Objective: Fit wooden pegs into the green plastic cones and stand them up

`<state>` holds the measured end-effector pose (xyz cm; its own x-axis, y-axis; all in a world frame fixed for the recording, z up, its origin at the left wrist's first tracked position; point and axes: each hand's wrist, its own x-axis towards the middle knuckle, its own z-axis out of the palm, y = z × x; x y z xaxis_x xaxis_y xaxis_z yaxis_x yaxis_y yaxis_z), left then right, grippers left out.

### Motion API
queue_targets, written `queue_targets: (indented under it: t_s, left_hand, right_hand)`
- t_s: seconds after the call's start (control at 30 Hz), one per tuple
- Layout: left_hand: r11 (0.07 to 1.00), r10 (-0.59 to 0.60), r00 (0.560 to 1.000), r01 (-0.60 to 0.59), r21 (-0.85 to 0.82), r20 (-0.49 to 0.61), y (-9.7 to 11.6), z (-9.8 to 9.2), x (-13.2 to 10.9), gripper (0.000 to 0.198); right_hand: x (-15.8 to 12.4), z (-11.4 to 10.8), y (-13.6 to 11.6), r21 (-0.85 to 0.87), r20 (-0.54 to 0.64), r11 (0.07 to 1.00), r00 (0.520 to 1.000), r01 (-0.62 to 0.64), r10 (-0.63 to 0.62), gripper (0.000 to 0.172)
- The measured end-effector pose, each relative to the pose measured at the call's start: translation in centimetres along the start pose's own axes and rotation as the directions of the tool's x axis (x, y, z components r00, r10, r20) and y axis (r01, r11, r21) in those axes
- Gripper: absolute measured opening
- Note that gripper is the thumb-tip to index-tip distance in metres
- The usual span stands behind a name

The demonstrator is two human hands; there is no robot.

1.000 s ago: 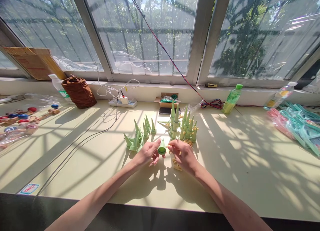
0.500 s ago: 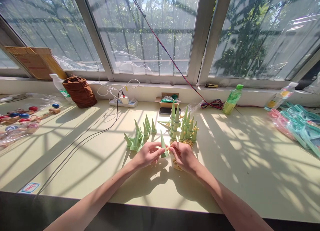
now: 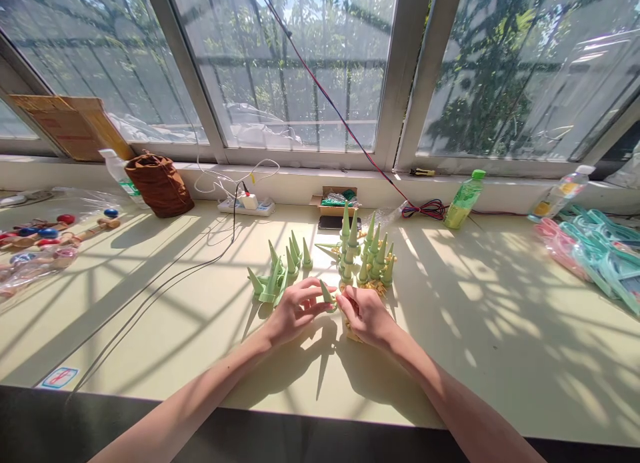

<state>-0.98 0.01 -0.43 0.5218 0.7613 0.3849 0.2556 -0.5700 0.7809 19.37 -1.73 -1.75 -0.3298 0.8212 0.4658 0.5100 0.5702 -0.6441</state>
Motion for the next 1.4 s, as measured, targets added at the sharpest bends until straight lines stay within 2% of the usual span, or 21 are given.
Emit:
queue_targets:
  t_s: [0.13,0.23,0.3,0.4,0.5,0.67,0.93,1.13,1.27,1.4]
  left_hand:
    - [0.998,-0.03,0.993,0.037,0.059,-0.11,0.3,0.1,0.2,0.035]
    - [0.991,-0.132,0.977,0.128,-0.034,-0.17,0.4,0.1,0.3,0.041]
    - [0.975,-0.208,0.965,0.192,-0.112,-0.157,0.4,0.2,0.4,0.036]
    - [0.944,-0.29,0.952,0.267,-0.196,-0.1,0.2,0.3,0.5,0.047]
    - [0.917,-0.313,0.95,0.298,-0.265,-0.014,0.1,0.3,0.6,0.054]
    - [0.889,-0.292,0.951,0.308,-0.34,0.099,-0.1,0.5,0.6,0.051]
    - [0.923,-0.234,0.971,0.236,-0.304,0.044,-0.6,0.4,0.2,0.034]
    - [0.956,-0.197,0.979,0.181,-0.231,-0.047,-0.5,0.5,0.1,0.031]
    - [0.984,-0.115,0.988,0.099,-0.147,-0.105,-0.4,0.4,0.2,0.027]
    - [0.993,-0.069,0.992,0.057,-0.108,-0.11,-0.2,0.3,0.2,0.027]
  right_hand:
    - [0.0,0.1,0.0,-0.02,-0.081,0.999,0.996,-0.026,0.025,0.034]
    - [0.1,0.0,0.0,-0.04,-0.133,0.998,0.99,-0.052,0.046,0.029]
    - [0.1,-0.2,0.1,-0.032,-0.162,0.998,0.986,-0.054,0.048,0.029]
    - [0.3,-0.3,0.1,-0.029,-0.175,0.999,0.984,-0.036,0.031,0.031]
    - [0.3,-0.4,0.0,-0.051,-0.156,0.999,0.988,0.008,-0.015,0.029]
    - [0.1,-0.3,0.1,-0.057,-0.12,0.997,0.991,0.047,-0.053,0.029]
    - [0.0,-0.2,0.0,-0.034,-0.088,0.999,0.996,-0.002,-0.001,0.027]
    - [0.1,0.1,-0.1,0.207,-0.026,0.965,0.985,-0.164,0.173,0.038]
    - [0.0,0.3,0.0,0.434,0.103,0.842,0.946,-0.322,0.308,0.042]
    - [0.1,0.5,0.0,0.536,0.154,0.764,0.932,-0.358,0.329,0.043]
